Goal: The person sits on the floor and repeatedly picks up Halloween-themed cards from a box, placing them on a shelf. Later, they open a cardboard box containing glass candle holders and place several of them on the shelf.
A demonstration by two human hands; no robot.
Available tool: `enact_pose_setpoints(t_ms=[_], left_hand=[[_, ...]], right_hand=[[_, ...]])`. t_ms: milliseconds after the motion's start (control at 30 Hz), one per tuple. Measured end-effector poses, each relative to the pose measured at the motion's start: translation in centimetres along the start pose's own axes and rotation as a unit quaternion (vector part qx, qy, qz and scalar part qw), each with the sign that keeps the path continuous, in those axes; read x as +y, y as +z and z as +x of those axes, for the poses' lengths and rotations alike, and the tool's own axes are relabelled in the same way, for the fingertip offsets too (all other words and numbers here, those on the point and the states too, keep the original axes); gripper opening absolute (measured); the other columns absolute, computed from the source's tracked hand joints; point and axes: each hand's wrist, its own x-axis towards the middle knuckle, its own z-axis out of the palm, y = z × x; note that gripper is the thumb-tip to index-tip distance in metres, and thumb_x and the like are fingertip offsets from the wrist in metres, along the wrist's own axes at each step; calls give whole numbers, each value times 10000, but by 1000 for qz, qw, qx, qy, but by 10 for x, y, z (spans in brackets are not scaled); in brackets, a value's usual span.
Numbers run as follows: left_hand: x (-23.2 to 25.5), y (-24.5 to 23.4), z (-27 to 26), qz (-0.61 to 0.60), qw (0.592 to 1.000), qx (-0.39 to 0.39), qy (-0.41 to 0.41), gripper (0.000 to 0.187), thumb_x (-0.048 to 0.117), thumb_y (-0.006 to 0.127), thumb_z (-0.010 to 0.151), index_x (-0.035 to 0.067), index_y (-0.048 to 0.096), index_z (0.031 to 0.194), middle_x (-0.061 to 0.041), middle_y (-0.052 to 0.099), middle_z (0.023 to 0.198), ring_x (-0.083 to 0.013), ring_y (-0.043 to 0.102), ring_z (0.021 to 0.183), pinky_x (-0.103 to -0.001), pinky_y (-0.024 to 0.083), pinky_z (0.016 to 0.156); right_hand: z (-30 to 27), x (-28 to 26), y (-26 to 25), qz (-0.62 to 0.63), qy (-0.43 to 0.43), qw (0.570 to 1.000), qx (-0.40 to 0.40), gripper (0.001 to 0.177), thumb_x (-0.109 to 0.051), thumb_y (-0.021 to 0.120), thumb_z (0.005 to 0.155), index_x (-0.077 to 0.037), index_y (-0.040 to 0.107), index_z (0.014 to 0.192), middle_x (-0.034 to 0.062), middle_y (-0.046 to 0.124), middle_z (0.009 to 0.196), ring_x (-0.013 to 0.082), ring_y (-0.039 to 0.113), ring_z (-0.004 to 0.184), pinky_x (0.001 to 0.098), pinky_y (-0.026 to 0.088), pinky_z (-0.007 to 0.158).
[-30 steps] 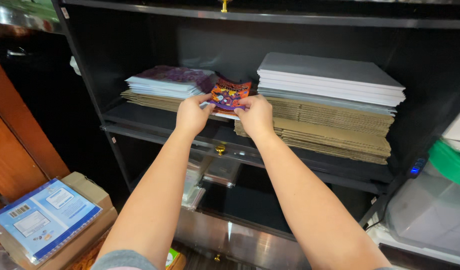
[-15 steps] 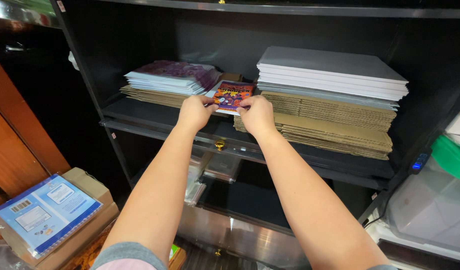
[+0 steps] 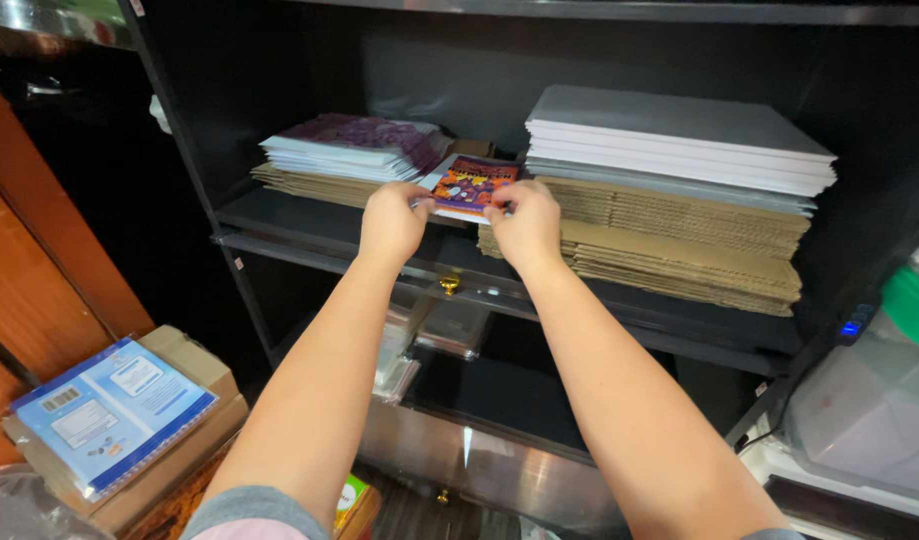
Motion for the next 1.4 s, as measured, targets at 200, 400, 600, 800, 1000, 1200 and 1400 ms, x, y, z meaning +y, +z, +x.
enact_pose_setpoints(t_ms=[200,400,600,800,1000,1200,1400], left_hand=[[10,-49,-49,-84,991,85,58,110,180,777,897,159,792,1003,-65,757,1080,-340,696,1087,-467,564,944],[-12,-130,-158,-177,981,73,-16,105,120,767,913,132,790,1015,-76,766,1126,-283,717,1095,-376,590,900],[-88,-204,-290,-165,966,125,-154,105,99,723,980,82,766,1074,-129,726,1182,-227,686,1125,-338,567,940],[-135,-214,-411,-89,930,178,-308,134,108,776,910,87,796,1041,-109,736,987,-163,670,903,-324,570,865],[-140,-206,-486,16,950,97,-296,264,180,859,815,119,781,1060,-126,754,1122,-321,697,1125,-441,531,1007],[-124,-201,-508,98,950,-48,-293,545,294,823,833,126,701,1337,-217,611,1450,-419,511,1408,-652,326,1178],[-115,-193,-511,147,943,-70,-290,470,299,758,905,125,699,1338,-123,633,1461,-317,492,1447,-613,247,1233]], right_hand=[[-23,-10,-3,52,-57,990,117,244,-139,889,754,-215,793,965,22,659,1130,287,693,1052,394,571,921],[-83,-77,-1,294,35,955,27,194,17,792,869,-116,776,1009,46,607,1166,200,684,1114,311,571,1014],[-169,-129,42,340,64,931,-117,186,42,796,850,-85,780,985,71,642,1124,201,684,1073,287,607,961],[-299,-122,122,310,91,900,-293,275,-73,886,734,-132,814,993,102,732,1015,253,726,1002,271,617,854],[-391,-133,120,207,105,864,-446,528,-122,947,647,-91,783,1148,176,742,1069,346,734,1030,335,640,832],[-433,-126,119,74,-30,892,-445,576,-278,935,663,-194,768,1208,36,748,1204,271,697,1165,370,559,1024],[-454,-119,122,88,-78,915,-387,458,-300,926,683,-249,797,1119,-17,764,1163,249,695,1139,354,557,983]])
